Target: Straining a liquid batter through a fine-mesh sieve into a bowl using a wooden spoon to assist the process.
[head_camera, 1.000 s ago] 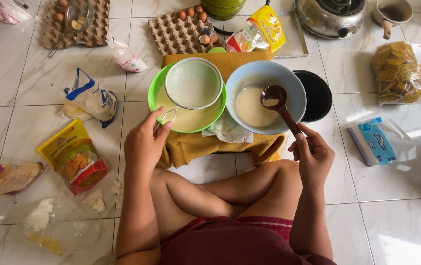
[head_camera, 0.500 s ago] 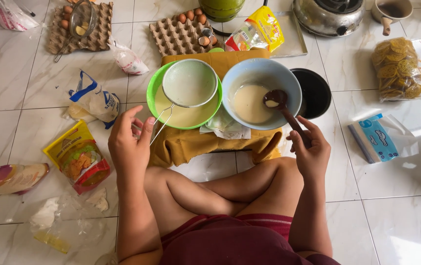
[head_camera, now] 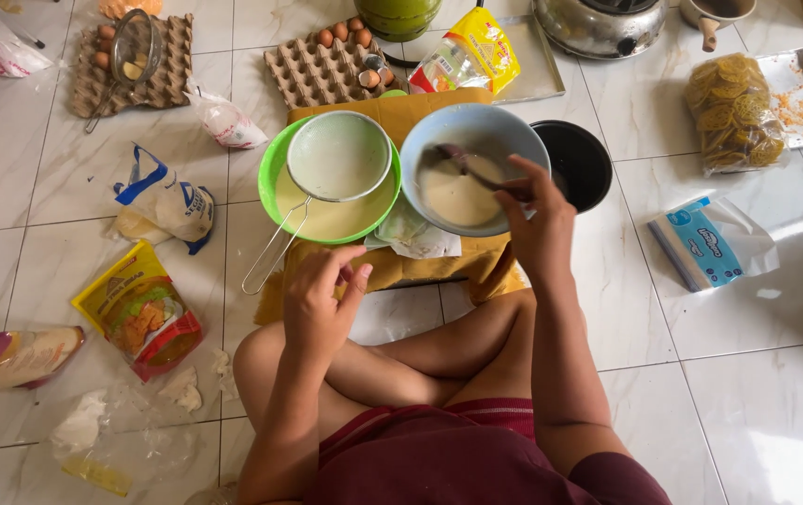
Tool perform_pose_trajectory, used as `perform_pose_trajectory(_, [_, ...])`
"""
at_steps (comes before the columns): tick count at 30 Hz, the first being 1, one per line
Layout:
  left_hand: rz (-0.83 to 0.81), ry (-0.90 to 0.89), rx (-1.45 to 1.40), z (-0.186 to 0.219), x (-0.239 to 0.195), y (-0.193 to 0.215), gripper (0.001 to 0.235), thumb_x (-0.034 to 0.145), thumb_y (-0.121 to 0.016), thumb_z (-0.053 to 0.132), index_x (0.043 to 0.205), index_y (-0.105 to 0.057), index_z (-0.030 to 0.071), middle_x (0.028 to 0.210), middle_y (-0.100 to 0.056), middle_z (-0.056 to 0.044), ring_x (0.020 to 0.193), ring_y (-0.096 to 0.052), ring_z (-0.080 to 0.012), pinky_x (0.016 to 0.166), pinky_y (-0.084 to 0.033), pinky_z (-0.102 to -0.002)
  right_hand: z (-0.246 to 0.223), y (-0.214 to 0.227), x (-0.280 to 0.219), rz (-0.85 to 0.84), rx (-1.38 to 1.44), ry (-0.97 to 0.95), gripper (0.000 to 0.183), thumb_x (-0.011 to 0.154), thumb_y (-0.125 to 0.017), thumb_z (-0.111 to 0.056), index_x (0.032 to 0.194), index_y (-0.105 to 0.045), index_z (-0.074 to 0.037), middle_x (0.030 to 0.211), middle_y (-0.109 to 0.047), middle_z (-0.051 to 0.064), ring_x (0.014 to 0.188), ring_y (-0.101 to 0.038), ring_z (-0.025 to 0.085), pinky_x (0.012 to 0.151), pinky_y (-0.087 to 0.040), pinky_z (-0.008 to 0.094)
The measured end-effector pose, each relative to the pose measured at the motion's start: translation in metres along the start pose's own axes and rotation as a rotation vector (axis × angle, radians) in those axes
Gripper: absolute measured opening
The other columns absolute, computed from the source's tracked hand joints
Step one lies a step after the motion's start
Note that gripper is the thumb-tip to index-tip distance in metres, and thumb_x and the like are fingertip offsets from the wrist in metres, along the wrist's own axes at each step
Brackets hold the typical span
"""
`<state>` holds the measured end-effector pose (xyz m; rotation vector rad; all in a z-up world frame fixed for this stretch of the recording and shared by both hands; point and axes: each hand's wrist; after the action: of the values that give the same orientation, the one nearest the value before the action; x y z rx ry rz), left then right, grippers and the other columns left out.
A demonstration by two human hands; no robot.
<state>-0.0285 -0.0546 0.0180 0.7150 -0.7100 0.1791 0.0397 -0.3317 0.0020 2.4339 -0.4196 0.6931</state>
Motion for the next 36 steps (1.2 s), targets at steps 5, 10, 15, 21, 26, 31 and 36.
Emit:
perform_pose_trajectory(5, [-0.053,-0.004,-0.055,-0.003,-0.016,-0.014,0.017,0.095,-0.071,0.022,0.108,-0.073,0.012,0.068,-0.059,0.000,0.060,-0.057,-0.0160,0.060,-0.053,-0.029,-0.002,0.008,-0.012,-0.132,-0.029,0.106,0.016,0.090,-0.082,-0.007,0.103,-0.077,-0.015,0.084,-0.073,-0.001,0.080,-0.071,0.021,0.081,-0.055,0.031])
perform_pose_trajectory(10, [-0.099,-0.012,-0.043,-0.008,-0.024,-0.025,0.017,0.094,-0.072,0.024,0.107,-0.071,0.013,0.069,-0.058,0.001,0.063,-0.057,-0.0155,0.061,-0.054,-0.029,0.024,0.022,-0.020,-0.046,-0.004,0.014,0.014,0.093,-0.082,-0.008,0.104,-0.077,-0.015,0.089,-0.073,0.000,0.083,-0.069,0.020,0.085,-0.054,0.032])
perform_pose_trajectory(15, [-0.161,-0.004,-0.069,-0.004,-0.024,-0.026,0.015,0.093,-0.072,0.021,0.105,-0.070,0.012,0.070,-0.057,-0.001,0.064,-0.059,-0.0182,0.061,-0.055,-0.032,0.074,0.011,-0.009,0.256,0.355,-0.214,0.020,0.111,-0.059,-0.013,0.128,-0.066,-0.002,0.099,-0.069,0.009,0.085,-0.056,0.012,0.071,-0.051,0.025])
perform_pose_trajectory(21, [-0.183,0.019,-0.068,-0.012,-0.034,-0.029,0.015,0.093,-0.072,0.021,0.104,-0.070,0.012,0.070,-0.057,-0.001,0.064,-0.060,-0.0180,0.060,-0.055,-0.032,0.084,-0.011,-0.019,0.125,0.595,-0.532,0.058,0.107,-0.062,-0.033,0.155,-0.042,-0.008,0.143,-0.049,0.020,0.125,-0.051,0.034,0.088,-0.057,0.051])
perform_pose_trajectory(26, [-0.187,0.034,-0.052,-0.014,-0.033,-0.027,0.015,0.094,-0.071,0.021,0.107,-0.070,0.013,0.072,-0.057,-0.001,0.065,-0.060,-0.0176,0.061,-0.055,-0.031,0.091,-0.014,-0.029,0.037,0.748,-0.625,0.060,0.100,-0.064,-0.029,0.150,-0.044,-0.004,0.139,-0.055,0.021,0.124,-0.057,0.037,0.079,-0.059,0.063])
perform_pose_trajectory(31, [-0.201,0.037,-0.063,-0.012,-0.032,-0.032,0.016,0.094,-0.071,0.020,0.108,-0.070,0.013,0.072,-0.057,-0.001,0.065,-0.060,-0.0181,0.062,-0.055,-0.032,0.122,-0.012,-0.035,-0.102,0.706,-0.742,0.054,0.100,-0.059,-0.026,0.145,-0.044,0.001,0.130,-0.061,0.027,0.109,-0.069,0.048,0.067,-0.060,0.067])
perform_pose_trajectory(36, [-0.213,0.052,-0.120,-0.008,-0.035,-0.035,0.018,0.093,-0.072,0.022,0.109,-0.070,0.013,0.074,-0.058,-0.001,0.066,-0.060,-0.0180,0.062,-0.055,-0.032,0.152,-0.017,-0.040,-0.048,0.857,-0.743,0.038,0.094,-0.052,-0.005,0.130,-0.048,0.007,0.102,-0.069,0.029,0.077,-0.076,0.044,0.058,-0.064,0.058])
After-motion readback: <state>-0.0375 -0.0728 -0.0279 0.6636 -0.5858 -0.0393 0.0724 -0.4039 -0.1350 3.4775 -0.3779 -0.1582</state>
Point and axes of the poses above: each hand's wrist, its own x-axis towards the middle knuckle, its own y-axis out of the back of the hand, z = x × y
